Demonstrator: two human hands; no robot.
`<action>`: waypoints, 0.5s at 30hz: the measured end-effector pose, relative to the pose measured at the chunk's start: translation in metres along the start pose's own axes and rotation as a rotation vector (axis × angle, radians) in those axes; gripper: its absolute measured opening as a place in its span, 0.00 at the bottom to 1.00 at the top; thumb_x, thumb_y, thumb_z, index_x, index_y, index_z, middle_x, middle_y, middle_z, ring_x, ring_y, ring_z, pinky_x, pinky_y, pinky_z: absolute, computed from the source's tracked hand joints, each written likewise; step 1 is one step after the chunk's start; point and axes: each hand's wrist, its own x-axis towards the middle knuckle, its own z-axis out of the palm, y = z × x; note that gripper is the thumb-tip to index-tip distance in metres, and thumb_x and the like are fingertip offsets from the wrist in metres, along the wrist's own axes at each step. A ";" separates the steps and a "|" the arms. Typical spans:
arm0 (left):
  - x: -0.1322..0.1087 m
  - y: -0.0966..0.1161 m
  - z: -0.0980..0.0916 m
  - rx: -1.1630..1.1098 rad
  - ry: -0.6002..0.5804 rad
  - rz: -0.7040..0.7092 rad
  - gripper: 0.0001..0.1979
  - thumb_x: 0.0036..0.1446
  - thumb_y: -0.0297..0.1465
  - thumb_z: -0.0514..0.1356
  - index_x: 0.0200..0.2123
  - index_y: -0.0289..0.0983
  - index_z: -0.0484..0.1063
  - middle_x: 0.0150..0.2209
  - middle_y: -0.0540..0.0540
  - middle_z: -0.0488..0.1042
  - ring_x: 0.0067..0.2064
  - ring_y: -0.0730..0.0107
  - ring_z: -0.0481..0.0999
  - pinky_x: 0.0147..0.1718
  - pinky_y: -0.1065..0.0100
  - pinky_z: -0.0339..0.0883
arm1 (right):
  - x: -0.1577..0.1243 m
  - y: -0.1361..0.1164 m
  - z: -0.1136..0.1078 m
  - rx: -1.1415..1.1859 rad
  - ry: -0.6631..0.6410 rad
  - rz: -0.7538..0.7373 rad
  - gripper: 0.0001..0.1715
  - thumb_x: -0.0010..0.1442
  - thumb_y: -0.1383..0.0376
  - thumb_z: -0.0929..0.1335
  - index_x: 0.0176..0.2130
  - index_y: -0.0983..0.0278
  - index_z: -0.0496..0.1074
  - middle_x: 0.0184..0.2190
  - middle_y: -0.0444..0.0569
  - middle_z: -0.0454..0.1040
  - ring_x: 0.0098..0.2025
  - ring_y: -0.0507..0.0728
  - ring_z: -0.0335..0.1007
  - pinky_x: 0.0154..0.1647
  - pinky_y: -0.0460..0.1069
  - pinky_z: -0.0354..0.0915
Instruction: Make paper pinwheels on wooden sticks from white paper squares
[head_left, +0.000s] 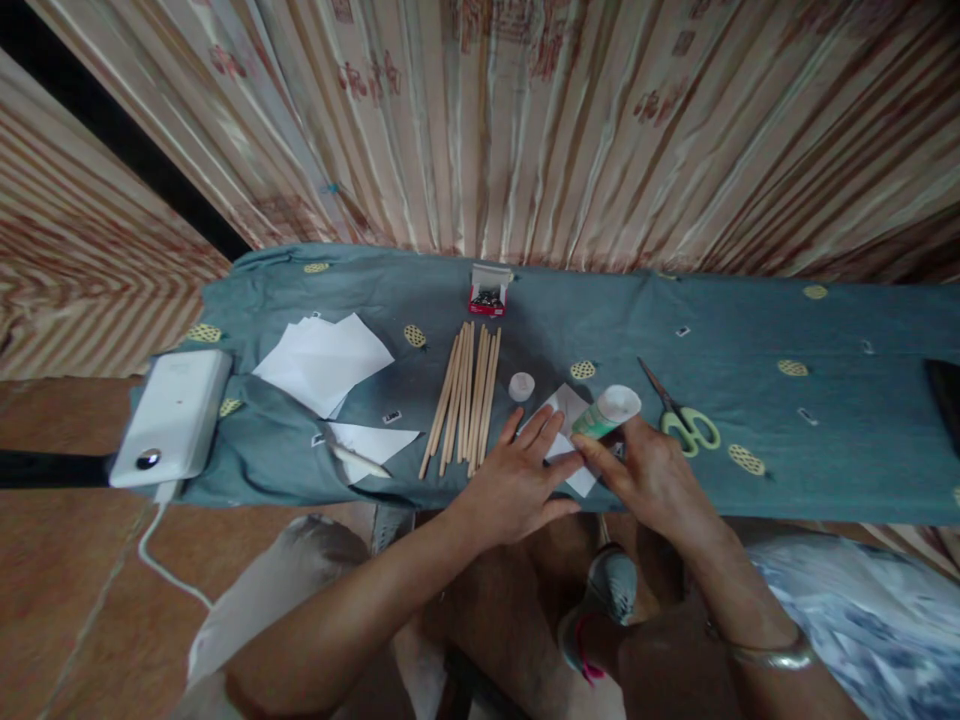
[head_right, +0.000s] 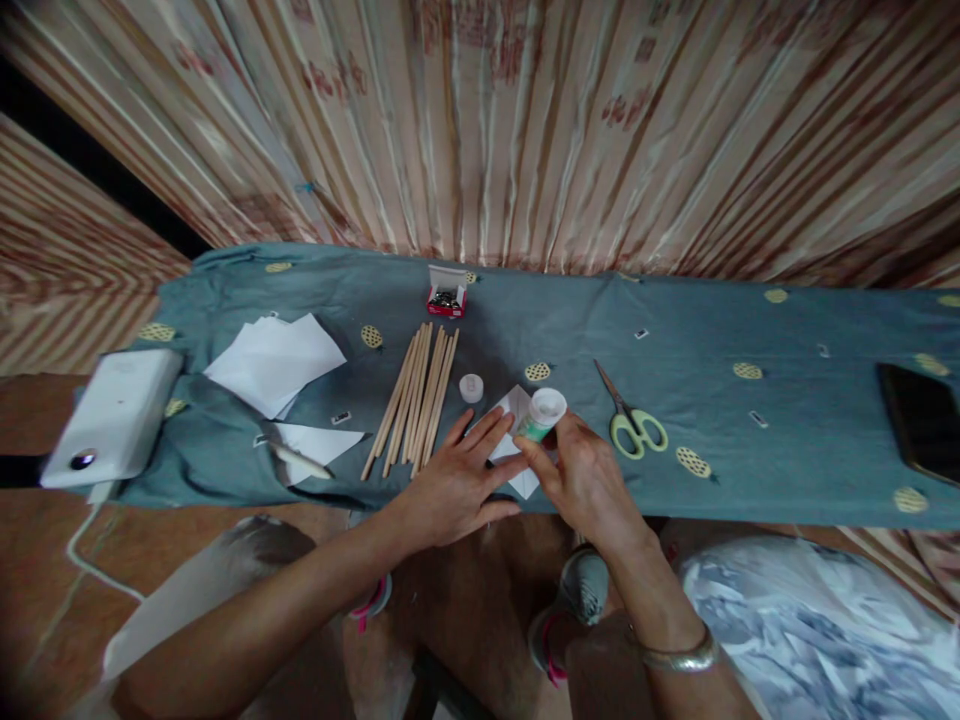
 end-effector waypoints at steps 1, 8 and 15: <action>0.000 0.000 0.000 -0.003 0.001 -0.001 0.27 0.57 0.46 0.58 0.57 0.39 0.64 0.65 0.32 0.54 0.67 0.49 0.51 0.62 0.45 0.45 | 0.000 0.000 0.000 0.001 0.002 0.007 0.20 0.64 0.49 0.60 0.34 0.63 0.63 0.22 0.47 0.70 0.24 0.58 0.69 0.23 0.49 0.58; 0.000 0.001 -0.001 -0.011 0.007 -0.003 0.29 0.57 0.45 0.58 0.58 0.40 0.61 0.65 0.32 0.54 0.67 0.50 0.51 0.63 0.45 0.45 | 0.002 0.002 0.001 0.012 0.016 0.020 0.22 0.63 0.48 0.60 0.35 0.64 0.64 0.25 0.50 0.73 0.26 0.58 0.72 0.25 0.49 0.60; 0.000 0.000 0.001 -0.009 0.010 0.003 0.29 0.57 0.46 0.58 0.58 0.40 0.62 0.66 0.32 0.54 0.68 0.50 0.49 0.63 0.45 0.43 | 0.004 0.001 0.001 0.009 0.000 0.049 0.17 0.62 0.51 0.62 0.34 0.63 0.65 0.24 0.49 0.73 0.26 0.58 0.72 0.23 0.48 0.58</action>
